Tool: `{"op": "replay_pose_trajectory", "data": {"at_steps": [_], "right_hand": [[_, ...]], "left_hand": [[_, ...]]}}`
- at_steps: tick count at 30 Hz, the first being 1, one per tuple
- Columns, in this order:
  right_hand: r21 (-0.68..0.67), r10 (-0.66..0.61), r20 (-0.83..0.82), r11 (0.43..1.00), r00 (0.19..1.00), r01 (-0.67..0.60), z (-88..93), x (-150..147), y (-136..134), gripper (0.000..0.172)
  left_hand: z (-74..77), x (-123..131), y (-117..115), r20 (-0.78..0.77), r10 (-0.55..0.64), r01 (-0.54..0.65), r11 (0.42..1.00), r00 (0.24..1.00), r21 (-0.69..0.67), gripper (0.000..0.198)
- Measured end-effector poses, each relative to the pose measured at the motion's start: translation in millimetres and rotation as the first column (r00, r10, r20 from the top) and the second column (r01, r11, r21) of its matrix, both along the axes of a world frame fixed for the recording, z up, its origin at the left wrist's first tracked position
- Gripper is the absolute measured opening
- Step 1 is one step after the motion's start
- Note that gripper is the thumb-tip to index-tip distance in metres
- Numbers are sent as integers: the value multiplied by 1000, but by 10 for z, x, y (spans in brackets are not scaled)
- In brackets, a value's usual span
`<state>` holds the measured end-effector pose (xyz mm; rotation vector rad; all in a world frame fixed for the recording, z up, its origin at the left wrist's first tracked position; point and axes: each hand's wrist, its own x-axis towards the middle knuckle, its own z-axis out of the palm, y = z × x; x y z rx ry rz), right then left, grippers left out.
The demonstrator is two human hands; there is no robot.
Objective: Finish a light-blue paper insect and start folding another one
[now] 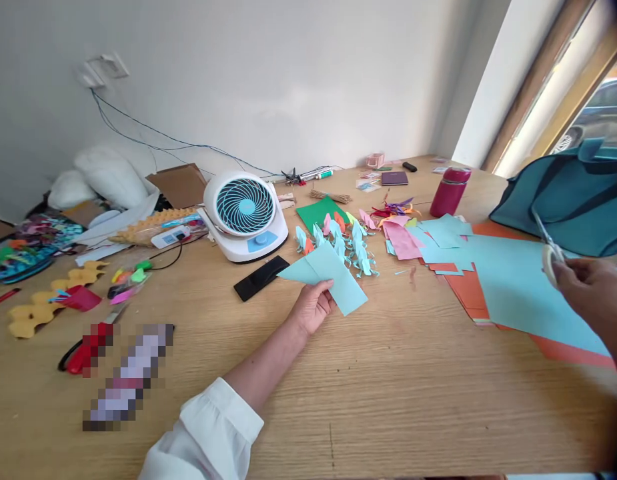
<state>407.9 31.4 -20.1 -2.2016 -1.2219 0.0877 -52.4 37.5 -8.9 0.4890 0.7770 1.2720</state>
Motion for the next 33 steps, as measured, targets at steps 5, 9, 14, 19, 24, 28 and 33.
{"op": "replay_pose_trajectory", "data": {"at_steps": [5, 9, 14, 19, 24, 28, 33], "right_hand": [[334, 482, -502, 874, 718, -354, 299, -948, -143, 57], [398, 744, -616, 578, 259, -712, 349, -1767, -321, 56], [403, 685, -713, 223, -152, -887, 248, -2258, -546, 56], [413, 637, -734, 147, -234, -899, 217, -2329, -629, 57], [397, 626, -749, 158, -219, -904, 207, -2326, -654, 50], [429, 617, -743, 139, -260, -893, 175, -2345, -634, 54], [454, 636, -718, 119, -284, -883, 171, -2383, -615, 56]], "left_hand": [[135, -67, 44, 19, 40, -40, 999, 999, 7, 26], [273, -132, 52, 76, 72, -74, 997, 994, 29, 27], [395, -183, 45, 106, 109, -112, 993, 988, 22, 26], [457, -213, 43, 102, 134, -139, 989, 986, 42, 30], [529, -236, 35, 140, 143, -149, 988, 980, 39, 31], [531, -228, 25, 161, 138, -145, 989, 977, 34, 31], [470, -171, 6, 187, 108, -110, 994, 976, 0, 31]]}}
